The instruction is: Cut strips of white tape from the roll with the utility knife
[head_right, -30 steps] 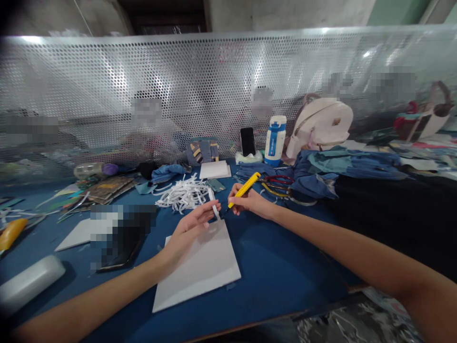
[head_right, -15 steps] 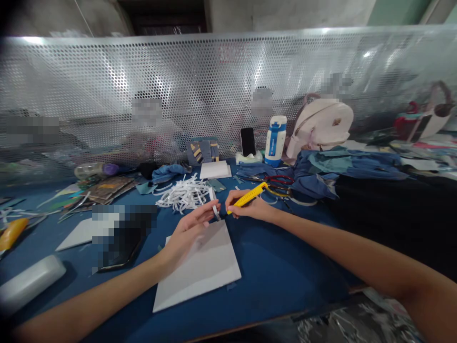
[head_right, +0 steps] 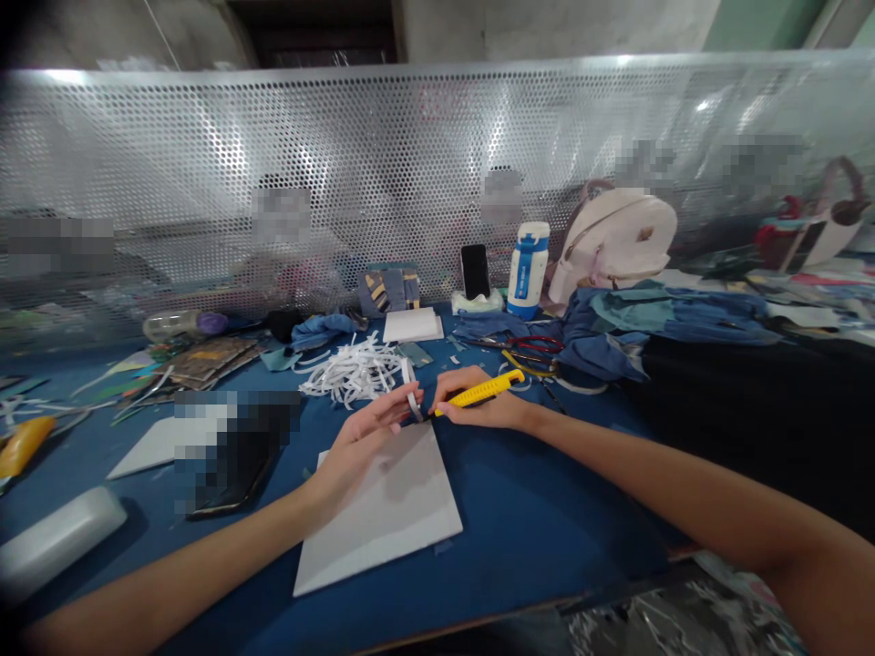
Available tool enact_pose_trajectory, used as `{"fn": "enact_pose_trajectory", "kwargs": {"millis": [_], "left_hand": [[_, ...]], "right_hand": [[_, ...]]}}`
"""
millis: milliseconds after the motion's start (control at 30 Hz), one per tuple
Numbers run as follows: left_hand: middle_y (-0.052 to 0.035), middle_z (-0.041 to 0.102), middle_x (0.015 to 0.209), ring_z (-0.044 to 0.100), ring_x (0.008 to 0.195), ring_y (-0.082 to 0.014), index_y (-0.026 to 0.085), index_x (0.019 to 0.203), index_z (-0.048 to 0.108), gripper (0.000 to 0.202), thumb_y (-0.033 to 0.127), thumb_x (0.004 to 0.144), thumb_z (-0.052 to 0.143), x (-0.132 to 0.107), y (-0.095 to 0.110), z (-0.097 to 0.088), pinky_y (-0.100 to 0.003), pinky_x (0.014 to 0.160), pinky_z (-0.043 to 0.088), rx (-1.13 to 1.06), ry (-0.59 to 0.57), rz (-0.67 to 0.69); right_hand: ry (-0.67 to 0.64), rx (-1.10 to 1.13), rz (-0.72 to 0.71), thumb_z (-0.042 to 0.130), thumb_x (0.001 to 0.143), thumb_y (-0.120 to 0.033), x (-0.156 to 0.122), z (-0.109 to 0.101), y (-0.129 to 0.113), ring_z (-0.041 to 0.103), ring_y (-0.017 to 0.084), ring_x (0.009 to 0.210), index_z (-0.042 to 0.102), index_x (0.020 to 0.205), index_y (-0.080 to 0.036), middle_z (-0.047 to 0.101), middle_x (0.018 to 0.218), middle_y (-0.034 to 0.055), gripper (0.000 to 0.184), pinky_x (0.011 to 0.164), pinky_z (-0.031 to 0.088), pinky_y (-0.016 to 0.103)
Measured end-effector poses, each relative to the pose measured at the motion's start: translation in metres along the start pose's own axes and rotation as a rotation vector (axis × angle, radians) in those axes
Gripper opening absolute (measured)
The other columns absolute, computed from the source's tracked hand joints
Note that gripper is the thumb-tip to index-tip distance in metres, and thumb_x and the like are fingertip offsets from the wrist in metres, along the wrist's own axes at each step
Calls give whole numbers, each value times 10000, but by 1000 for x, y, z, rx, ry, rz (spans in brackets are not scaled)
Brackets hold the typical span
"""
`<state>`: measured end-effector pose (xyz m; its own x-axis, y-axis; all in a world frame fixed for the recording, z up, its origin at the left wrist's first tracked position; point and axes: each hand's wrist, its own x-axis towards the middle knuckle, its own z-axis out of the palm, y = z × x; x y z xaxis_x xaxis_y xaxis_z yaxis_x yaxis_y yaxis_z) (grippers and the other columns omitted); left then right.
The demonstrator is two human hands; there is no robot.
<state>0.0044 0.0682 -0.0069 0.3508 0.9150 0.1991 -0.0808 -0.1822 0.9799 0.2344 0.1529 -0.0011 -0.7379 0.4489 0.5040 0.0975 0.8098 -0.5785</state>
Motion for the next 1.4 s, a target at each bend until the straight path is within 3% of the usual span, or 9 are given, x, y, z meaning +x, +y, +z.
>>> {"fn": "enact_pose_trajectory", "kwargs": {"millis": [367,1400], "left_hand": [[-55,597,1407,500,1342,-295,296,1362,605,451,358,915,627,0,-2,-1,-444,1156,334,23,-8,6],[-58,571,1432,478,1356,-296,292,1369,599,446,358,928,608,0,-4,-2,-432,1153,328,40,-13,18]], "right_hand": [[-10,-56,99,559,868,-282,-1,1,-5,626,151,619,693,795,-170,704,713,36,189,601,443,233],[-3,-16,38,546,896,-288,-2,0,-2,562,112,546,699,821,-136,643,649,16,228,553,402,203]]}}
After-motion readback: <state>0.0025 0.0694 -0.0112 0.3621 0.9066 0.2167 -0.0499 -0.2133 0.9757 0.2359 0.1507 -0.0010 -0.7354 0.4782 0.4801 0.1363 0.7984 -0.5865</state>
